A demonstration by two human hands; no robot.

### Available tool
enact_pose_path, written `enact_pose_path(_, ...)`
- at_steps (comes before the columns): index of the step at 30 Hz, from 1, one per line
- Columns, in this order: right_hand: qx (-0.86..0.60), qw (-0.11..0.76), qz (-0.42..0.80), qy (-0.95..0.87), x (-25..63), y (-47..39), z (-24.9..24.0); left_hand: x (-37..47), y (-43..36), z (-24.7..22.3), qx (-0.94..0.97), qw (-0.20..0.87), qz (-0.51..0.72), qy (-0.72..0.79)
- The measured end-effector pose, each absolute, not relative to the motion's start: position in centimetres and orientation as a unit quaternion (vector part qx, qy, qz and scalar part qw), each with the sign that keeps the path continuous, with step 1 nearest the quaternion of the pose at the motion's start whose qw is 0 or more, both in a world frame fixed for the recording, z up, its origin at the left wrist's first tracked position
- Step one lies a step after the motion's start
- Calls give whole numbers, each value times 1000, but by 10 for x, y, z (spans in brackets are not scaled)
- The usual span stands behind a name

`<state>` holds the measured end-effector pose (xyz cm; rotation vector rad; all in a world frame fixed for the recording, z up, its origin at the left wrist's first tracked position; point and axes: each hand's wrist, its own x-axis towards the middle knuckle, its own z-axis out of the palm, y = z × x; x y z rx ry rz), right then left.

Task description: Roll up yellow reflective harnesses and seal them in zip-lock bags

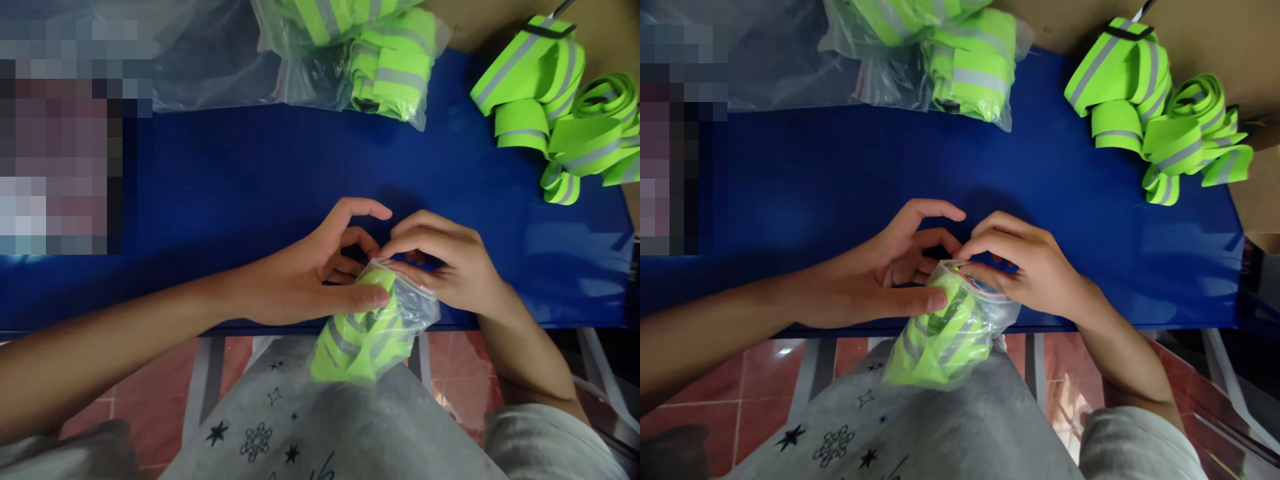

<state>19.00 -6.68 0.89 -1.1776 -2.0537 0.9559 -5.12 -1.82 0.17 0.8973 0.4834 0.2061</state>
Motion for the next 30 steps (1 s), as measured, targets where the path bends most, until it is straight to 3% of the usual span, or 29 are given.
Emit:
enact_pose_path(9, -448, 274, 330, -784, 191, -73, 9, -50, -24, 1, 410, 881, 36, 236)
enact_pose_path(20, -518, 359, 399, -666, 193, -75, 19, -48, -18, 9, 417, 872, 31, 255)
enact_pose_path(27, -452, 211, 553, -667, 206, -66, 27, -49, -11, 12, 480, 808, 72, 334)
enact_pose_path(30, -455, 211, 607, -617, 207, -65, 31, -52, -12, 9, 504, 782, 83, 357)
